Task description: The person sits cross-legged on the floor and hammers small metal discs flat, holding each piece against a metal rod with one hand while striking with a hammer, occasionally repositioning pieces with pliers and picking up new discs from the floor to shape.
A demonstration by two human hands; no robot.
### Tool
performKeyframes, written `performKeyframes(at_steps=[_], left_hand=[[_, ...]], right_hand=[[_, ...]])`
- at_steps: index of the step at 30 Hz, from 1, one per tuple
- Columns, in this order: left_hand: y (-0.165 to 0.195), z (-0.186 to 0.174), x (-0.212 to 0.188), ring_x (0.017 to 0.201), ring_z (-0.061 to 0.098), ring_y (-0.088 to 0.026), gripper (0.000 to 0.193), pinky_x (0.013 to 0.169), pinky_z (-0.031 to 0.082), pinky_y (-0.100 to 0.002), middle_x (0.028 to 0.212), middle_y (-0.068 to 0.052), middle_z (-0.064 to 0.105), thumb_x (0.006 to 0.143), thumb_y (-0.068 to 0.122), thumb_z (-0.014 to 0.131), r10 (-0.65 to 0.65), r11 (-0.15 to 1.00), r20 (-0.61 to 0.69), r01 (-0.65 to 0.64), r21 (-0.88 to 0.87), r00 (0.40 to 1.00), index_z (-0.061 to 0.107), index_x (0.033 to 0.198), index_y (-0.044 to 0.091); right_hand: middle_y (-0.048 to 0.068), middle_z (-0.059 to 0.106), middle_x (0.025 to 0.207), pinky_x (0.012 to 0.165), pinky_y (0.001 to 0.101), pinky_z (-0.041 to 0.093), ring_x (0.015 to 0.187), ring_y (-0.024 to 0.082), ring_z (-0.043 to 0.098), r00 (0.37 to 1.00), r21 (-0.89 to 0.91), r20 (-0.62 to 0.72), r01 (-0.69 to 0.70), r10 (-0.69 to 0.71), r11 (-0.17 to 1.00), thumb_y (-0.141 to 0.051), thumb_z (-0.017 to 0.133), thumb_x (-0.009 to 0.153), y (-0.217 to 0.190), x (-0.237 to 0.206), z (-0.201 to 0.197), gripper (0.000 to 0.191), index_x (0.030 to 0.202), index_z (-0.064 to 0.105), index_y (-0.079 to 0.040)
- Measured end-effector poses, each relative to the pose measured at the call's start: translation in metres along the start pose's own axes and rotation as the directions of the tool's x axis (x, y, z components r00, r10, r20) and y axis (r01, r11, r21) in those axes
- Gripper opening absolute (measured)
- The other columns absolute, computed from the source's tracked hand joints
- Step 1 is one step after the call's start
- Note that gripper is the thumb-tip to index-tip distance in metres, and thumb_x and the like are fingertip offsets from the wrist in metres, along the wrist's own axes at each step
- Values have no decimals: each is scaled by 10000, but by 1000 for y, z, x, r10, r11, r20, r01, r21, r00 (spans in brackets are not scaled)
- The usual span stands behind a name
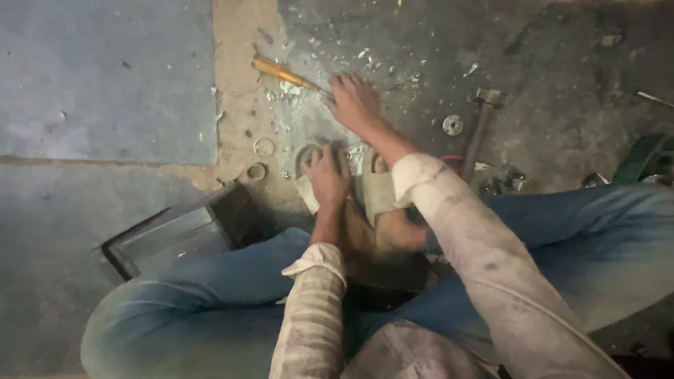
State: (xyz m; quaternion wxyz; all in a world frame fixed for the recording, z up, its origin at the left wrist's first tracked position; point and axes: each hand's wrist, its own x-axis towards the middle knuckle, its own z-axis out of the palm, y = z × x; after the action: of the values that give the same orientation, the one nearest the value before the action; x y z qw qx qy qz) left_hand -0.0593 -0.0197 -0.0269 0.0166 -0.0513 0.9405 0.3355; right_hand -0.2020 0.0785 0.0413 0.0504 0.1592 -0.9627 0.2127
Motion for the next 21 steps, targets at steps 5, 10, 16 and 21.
performKeyframes(at_steps=[5, 10, 16, 21], left_hand=[[-6, -1, 5, 1080, 609, -414, 315, 1041, 351, -593, 1107, -225, 684, 997, 251, 583, 51, 998, -99, -54, -27, 994, 647, 1218, 35], [-8, -10, 3, 1087, 608, -409, 328, 1052, 390, -565, 1129, -216, 681, 1053, 263, 534, 2, 994, -65, -9, -107, 998, 622, 1262, 27], [9, -36, -1, 1060, 627, -395, 402, 1037, 333, -557, 1085, -213, 715, 1066, 274, 474, -101, 947, -65, 76, -313, 993, 636, 1340, 30], [27, -59, 11, 905, 685, -217, 455, 819, 563, -371, 1022, -143, 754, 1043, 376, 579, -304, 468, 18, 166, -868, 952, 633, 1288, -3]], right_hand=[[158, 706, 1038, 851, 502, 534, 991, 384, 679, 986, -113, 165, 4, 15, 994, -158, 747, 817, -8, 20, 16, 203, 992, 680, -79], [222, 697, 898, 726, 536, 529, 844, 444, 681, 908, 83, 273, -352, 319, 932, -303, 732, 923, -22, 15, 3, 312, 1024, 650, -19], [244, 706, 929, 744, 531, 535, 878, 461, 690, 971, 326, 119, -237, 209, 915, -347, 655, 1018, -35, -58, -53, 343, 1085, 658, -10], [245, 715, 1029, 798, 545, 527, 956, 482, 665, 962, 207, 260, -140, 83, 968, -358, 627, 1015, -31, -118, -86, 347, 1185, 689, -62]])
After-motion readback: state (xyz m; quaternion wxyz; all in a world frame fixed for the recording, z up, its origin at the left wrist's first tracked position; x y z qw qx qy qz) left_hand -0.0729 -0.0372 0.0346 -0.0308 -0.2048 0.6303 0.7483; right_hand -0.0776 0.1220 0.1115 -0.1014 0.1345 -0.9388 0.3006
